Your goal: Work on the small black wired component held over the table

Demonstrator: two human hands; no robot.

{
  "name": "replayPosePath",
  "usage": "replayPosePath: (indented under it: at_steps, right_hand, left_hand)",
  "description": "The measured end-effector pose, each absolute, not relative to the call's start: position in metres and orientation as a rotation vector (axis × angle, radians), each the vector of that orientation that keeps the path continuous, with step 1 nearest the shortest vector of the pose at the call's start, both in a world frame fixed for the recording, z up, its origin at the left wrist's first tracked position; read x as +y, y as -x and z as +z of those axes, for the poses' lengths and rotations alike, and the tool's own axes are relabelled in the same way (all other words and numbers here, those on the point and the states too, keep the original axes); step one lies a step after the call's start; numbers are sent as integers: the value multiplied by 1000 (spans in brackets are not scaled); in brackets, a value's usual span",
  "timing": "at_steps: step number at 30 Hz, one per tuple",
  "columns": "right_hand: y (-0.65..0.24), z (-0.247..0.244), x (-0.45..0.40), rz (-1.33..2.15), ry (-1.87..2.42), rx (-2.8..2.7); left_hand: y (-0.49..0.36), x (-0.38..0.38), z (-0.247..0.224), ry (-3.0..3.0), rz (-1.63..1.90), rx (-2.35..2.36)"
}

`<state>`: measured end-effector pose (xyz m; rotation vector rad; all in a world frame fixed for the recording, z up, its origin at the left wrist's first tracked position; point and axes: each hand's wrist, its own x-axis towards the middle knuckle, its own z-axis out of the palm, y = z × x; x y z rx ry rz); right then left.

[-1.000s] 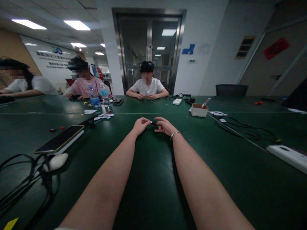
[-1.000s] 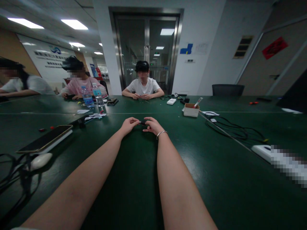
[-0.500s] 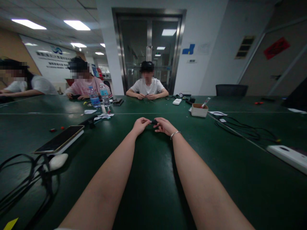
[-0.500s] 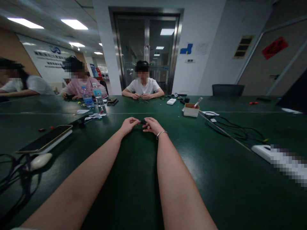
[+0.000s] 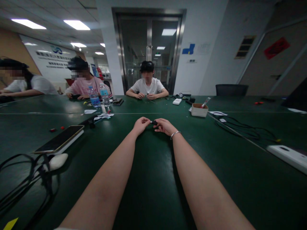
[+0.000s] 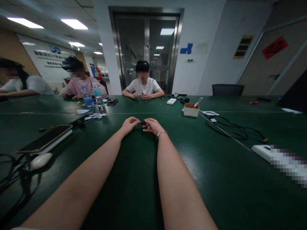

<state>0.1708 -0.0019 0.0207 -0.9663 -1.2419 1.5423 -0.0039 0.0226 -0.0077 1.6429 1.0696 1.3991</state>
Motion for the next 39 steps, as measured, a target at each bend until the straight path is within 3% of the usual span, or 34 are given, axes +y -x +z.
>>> replayPosePath:
  at_steps: [16, 39]
  right_hand:
    - [-171, 17, 1, 1536, 945, -1236]
    - [-171, 18, 1, 1545, 955, -1231]
  left_hand:
    - [2, 18, -6, -1763, 1201, 1191]
    - [3, 19, -7, -1781, 1297, 1121]
